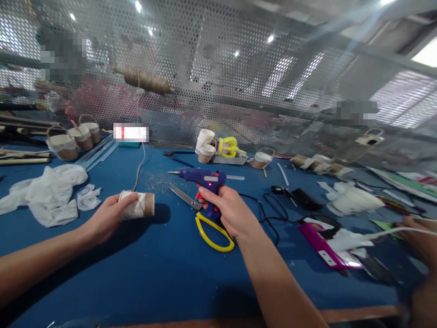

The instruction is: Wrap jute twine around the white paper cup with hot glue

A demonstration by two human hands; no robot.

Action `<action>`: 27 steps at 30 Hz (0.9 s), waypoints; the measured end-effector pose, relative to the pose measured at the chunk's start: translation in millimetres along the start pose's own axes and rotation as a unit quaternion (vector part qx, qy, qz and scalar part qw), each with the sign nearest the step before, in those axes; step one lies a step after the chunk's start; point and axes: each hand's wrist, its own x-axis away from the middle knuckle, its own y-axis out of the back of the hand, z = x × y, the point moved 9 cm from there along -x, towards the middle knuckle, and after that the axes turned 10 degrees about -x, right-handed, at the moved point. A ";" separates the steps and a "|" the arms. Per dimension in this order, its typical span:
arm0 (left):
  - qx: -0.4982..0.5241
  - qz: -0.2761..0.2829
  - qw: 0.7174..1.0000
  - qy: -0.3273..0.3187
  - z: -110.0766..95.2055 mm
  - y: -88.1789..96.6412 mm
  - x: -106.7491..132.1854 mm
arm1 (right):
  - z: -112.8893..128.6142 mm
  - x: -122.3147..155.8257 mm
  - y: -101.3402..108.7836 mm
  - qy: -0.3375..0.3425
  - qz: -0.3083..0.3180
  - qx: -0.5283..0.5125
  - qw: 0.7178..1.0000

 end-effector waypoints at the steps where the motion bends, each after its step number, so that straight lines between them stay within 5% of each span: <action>1: -0.002 0.007 1.000 -0.006 0.7 -0.5 0.9 | -1.3 -8.8 7.5 0.003 -0.020 0.008 1.000; 8: -0.043 0.061 0.996 -0.052 -2.5 -5.4 8.0 | -13.0 -56.8 27.7 0.003 -0.063 0.120 0.991; 14: -0.147 0.098 0.978 -0.114 -14.5 -14.3 15.6 | -4.5 -69.3 25.7 0.052 -0.084 0.248 0.964; 18: -0.204 0.130 0.955 -0.170 -19.7 -24.2 24.0 | 9.9 -52.3 -13.0 0.090 -0.031 0.284 0.954; 24: -0.294 0.227 0.895 -0.247 -21.8 -47.5 45.2 | -6.2 4.9 -114.9 0.060 0.254 0.250 0.932; 27: -0.362 0.261 0.839 -0.312 -27.9 -58.5 60.1 | -17.7 23.7 -134.3 0.021 0.336 0.158 0.928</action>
